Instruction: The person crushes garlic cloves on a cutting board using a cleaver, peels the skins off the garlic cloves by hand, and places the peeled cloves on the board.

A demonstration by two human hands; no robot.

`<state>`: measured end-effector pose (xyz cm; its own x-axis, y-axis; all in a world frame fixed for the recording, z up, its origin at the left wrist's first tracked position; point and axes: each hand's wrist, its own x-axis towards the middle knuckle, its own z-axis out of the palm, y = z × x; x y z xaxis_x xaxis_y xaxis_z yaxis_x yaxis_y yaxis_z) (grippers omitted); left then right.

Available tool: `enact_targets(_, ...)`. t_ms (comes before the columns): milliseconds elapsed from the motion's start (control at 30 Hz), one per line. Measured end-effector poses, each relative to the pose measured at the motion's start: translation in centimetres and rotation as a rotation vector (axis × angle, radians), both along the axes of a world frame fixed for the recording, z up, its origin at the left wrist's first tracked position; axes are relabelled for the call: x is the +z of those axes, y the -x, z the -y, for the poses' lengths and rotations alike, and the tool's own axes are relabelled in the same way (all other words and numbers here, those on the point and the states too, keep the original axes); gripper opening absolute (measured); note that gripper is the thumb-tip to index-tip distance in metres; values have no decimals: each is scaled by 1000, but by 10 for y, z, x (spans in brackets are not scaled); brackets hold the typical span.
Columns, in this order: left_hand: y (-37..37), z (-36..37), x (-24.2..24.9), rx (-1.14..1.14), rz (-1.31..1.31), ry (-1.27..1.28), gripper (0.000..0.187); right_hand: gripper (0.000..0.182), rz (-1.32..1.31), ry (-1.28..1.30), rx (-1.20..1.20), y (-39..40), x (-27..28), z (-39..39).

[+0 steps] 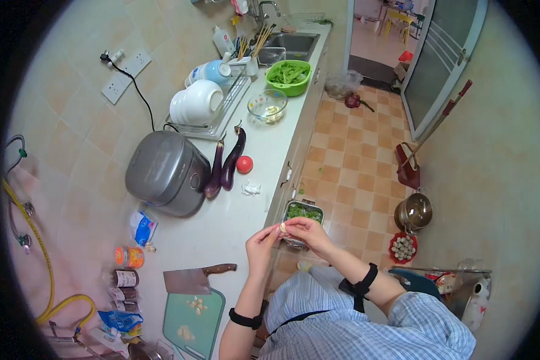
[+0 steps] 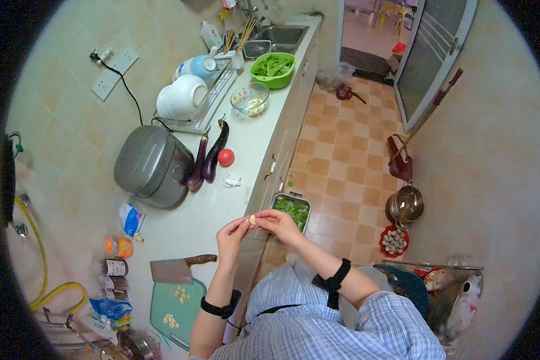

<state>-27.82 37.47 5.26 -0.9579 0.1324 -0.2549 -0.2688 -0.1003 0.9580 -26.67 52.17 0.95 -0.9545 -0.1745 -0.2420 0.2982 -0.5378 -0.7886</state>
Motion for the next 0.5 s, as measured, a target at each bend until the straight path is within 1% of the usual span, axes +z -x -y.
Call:
enact_targets(133, 5, -9, 7, 16, 24, -45, 19, 24, -26, 71, -3, 2, 5, -9)
enact_targets(200, 7, -10, 4, 22, 16, -43, 19, 23, -87, -46, -15, 3, 9, -11)
enact_targets(233, 7, -10, 3, 22, 6, -46, 19, 23, -86, -40, -4, 3, 11, -12)
enact_targets(300, 7, -12, 4, 44, 10, -55, 18, 22, -113, -137, -3, 5, 14, -13)
enact_targets(400, 6, -16, 1, 70, 14, -75, 19, 21, -75, -127, 18, 7, 9, -13)
enact_targets(433, 6, -16, -2, 76, 12, -85, 19, 21, -72, -121, 23, 7, 9, -12)
enact_targets(500, 7, -14, -7, 86, 26, -74, 19, 24, -1, 66, 79, 7, 9, -13)
